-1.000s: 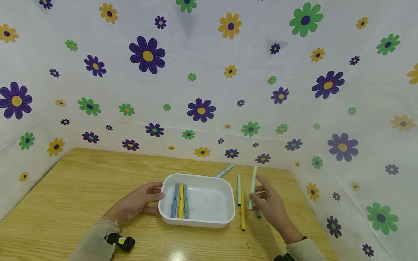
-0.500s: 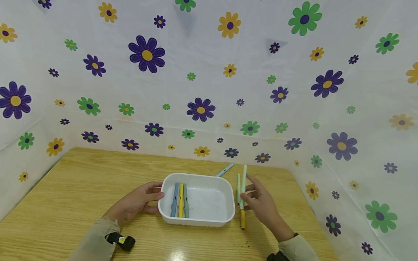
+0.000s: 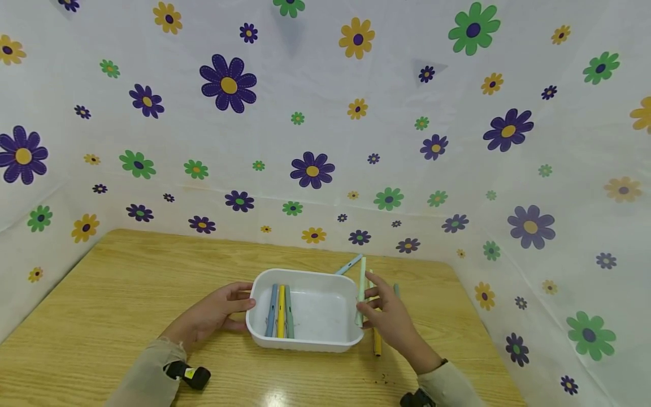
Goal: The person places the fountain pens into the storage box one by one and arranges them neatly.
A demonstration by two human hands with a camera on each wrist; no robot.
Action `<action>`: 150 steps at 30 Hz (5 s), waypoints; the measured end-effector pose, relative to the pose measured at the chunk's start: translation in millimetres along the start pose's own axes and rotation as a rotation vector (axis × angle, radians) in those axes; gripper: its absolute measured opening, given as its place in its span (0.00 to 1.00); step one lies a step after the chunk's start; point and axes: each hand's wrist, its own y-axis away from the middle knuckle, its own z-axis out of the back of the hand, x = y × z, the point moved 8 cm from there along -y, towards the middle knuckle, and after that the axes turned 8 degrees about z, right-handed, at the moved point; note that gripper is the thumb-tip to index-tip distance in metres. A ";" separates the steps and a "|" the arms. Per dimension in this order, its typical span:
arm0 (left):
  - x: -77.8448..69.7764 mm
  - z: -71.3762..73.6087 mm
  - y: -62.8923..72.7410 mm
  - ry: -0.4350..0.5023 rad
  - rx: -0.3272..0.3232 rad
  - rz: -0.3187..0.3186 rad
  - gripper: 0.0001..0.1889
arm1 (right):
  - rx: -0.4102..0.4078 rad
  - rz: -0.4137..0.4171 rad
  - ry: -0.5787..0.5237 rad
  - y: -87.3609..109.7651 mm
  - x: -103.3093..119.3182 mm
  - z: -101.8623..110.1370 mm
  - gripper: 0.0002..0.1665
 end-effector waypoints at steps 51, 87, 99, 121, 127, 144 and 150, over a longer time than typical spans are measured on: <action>-3.2 0.5 1.4 -0.032 -0.028 0.009 0.38 | 0.384 -0.155 0.487 -28.9 0.9 -124.6 0.24; -0.8 1.8 -0.1 -0.021 -0.007 0.003 0.38 | 0.381 -0.331 0.275 -31.0 -5.2 -140.1 0.18; 3.8 3.2 -3.0 -0.008 0.000 0.001 0.39 | 0.288 -0.096 0.114 -29.9 12.6 -78.0 0.17; 2.7 3.3 -2.1 -0.005 0.008 -0.002 0.38 | 0.093 -0.408 0.292 5.2 -91.3 82.9 0.24; 1.1 1.8 -1.0 -0.001 -0.001 0.007 0.37 | 0.111 -0.451 0.274 1.3 -89.8 78.4 0.09; 1.0 0.3 0.1 -0.002 0.012 -0.001 0.36 | 0.156 -0.500 0.300 -9.1 -88.1 68.7 0.14; 2.2 1.9 0.1 -0.002 0.012 -0.003 0.36 | 0.168 -0.511 0.271 -9.9 -90.9 68.3 0.13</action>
